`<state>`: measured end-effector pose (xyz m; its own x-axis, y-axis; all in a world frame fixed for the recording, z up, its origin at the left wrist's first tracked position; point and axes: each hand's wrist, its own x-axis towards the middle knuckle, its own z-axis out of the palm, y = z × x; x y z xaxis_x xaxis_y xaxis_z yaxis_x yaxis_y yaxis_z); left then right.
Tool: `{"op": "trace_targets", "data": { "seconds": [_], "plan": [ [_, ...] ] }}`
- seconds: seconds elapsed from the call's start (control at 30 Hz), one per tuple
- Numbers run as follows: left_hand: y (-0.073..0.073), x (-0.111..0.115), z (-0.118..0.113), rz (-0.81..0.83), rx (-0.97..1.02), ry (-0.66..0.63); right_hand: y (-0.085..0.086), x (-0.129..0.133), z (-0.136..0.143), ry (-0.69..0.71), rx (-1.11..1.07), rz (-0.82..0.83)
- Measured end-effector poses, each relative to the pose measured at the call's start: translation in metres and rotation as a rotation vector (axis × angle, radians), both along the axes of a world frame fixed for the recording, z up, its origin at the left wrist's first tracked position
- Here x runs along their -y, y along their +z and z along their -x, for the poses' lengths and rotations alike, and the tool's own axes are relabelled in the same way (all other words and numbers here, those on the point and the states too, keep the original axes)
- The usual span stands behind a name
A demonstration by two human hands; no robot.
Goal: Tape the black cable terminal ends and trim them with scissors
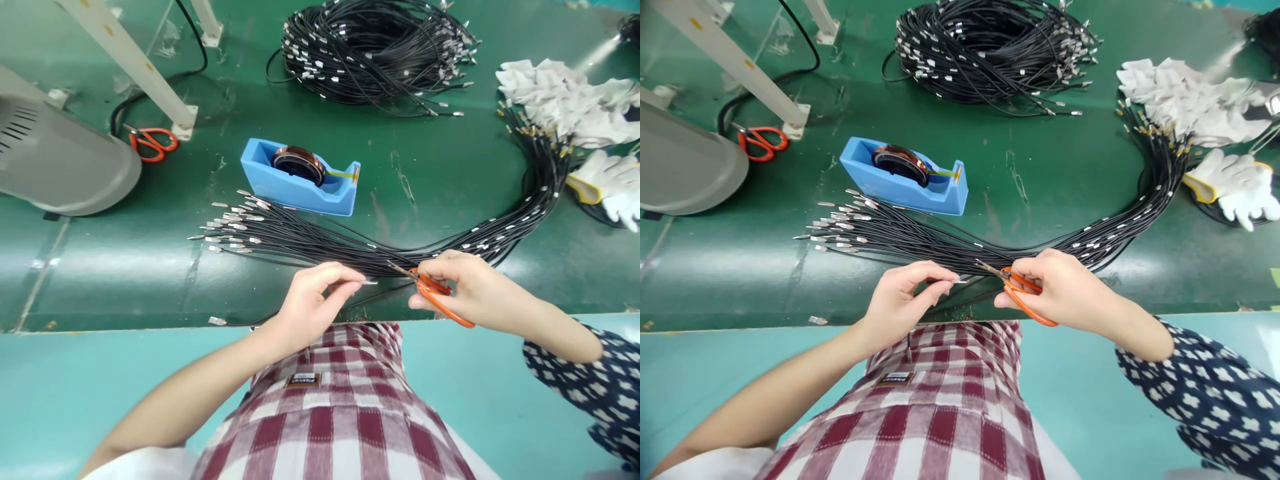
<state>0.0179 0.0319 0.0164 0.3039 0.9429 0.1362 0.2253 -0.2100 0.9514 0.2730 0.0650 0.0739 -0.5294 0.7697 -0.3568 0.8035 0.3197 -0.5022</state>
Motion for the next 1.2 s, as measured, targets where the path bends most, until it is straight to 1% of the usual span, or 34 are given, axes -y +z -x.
{"op": "trace_targets", "data": {
  "seconds": [0.1,0.2,0.33,0.47,0.63,0.8,1.1,1.17,1.2],
  "plan": [
    [0.000,-0.001,0.000,-0.087,-0.065,-0.058,0.006,0.002,0.003,0.117,0.054,-0.192],
    [0.000,0.000,-0.002,-0.141,-0.117,-0.111,0.014,0.003,0.008,0.228,0.148,-0.301],
    [0.003,0.003,-0.004,-0.156,-0.182,-0.194,0.024,0.001,0.016,0.346,0.301,-0.332],
    [0.006,0.003,-0.005,-0.107,-0.218,-0.232,0.025,-0.001,0.021,0.401,0.388,-0.322],
    [0.009,0.001,-0.006,-0.040,-0.219,-0.216,0.025,-0.002,0.021,0.435,0.412,-0.345],
    [0.010,0.000,-0.005,-0.009,-0.221,-0.210,0.025,-0.002,0.022,0.445,0.397,-0.353],
    [0.011,0.001,-0.006,0.000,-0.260,-0.272,0.023,-0.003,0.024,0.422,0.369,-0.262],
    [0.011,0.001,-0.006,-0.001,-0.244,-0.274,0.021,-0.006,0.024,0.388,0.341,-0.196],
    [0.010,0.001,-0.005,-0.001,-0.234,-0.275,0.019,-0.008,0.023,0.362,0.320,-0.128]
  ]
}}
